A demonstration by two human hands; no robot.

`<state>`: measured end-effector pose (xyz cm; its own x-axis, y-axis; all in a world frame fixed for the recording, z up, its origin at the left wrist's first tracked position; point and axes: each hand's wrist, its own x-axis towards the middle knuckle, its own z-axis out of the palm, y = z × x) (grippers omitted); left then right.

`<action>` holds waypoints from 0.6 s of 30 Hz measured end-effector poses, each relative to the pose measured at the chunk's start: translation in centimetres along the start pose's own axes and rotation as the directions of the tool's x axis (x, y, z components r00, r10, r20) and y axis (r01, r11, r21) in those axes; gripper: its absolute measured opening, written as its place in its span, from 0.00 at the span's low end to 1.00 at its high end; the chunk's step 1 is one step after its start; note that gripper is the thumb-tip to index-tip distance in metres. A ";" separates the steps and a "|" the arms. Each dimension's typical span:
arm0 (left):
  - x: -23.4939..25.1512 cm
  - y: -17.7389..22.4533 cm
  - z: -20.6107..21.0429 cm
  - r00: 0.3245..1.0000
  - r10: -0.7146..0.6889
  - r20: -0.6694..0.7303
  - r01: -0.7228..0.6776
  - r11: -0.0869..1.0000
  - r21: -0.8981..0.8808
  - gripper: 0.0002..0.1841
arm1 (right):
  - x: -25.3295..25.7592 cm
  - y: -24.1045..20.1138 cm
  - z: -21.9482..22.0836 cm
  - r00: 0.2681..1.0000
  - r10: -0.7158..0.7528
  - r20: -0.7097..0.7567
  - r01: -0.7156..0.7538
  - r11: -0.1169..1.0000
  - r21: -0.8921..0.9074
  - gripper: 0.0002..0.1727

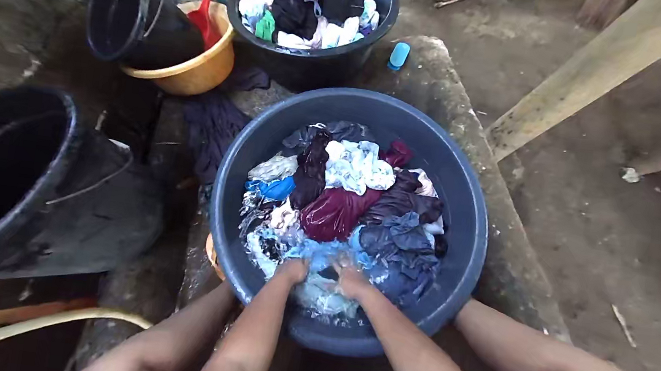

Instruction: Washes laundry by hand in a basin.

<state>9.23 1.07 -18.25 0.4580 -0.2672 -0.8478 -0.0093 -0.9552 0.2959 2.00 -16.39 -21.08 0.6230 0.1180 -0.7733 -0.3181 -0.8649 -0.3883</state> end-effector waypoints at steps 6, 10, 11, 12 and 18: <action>-5.3 4.2 -2.9 0.991 0.106 -0.080 -0.118 0.980 -0.162 0.36 | -1.9 -1.7 -5.6 0.925 -0.348 -0.156 0.375 0.762 0.528 0.57; -13.9 8.2 -8.1 0.913 0.237 -0.331 -0.377 0.798 -0.469 0.32 | -5.9 -3.7 -6.1 0.807 -0.486 -0.335 0.576 0.522 0.629 0.71; -16.4 8.6 -9.0 0.886 0.251 -0.391 -0.444 0.704 -0.555 0.30 | -6.3 -3.7 -5.8 0.804 -0.466 -0.369 0.589 0.541 0.600 0.63; -18.8 8.8 -9.9 0.858 0.260 -0.443 -0.505 0.586 -0.633 0.28 | -6.6 -3.5 -5.9 0.805 -0.438 -0.400 0.593 0.576 0.563 0.52; -25.2 4.4 -11.9 0.675 0.368 -0.640 -0.512 -0.391 -0.765 0.22 | -7.4 -1.1 -6.1 0.697 -0.128 -0.706 0.716 0.057 0.696 0.36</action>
<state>8.21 5.09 9.70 0.8741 -0.4506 -0.1817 0.4494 0.6079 0.6546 2.09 -19.33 -11.85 0.9791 -0.1516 -0.1352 -0.0697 0.3746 -0.9246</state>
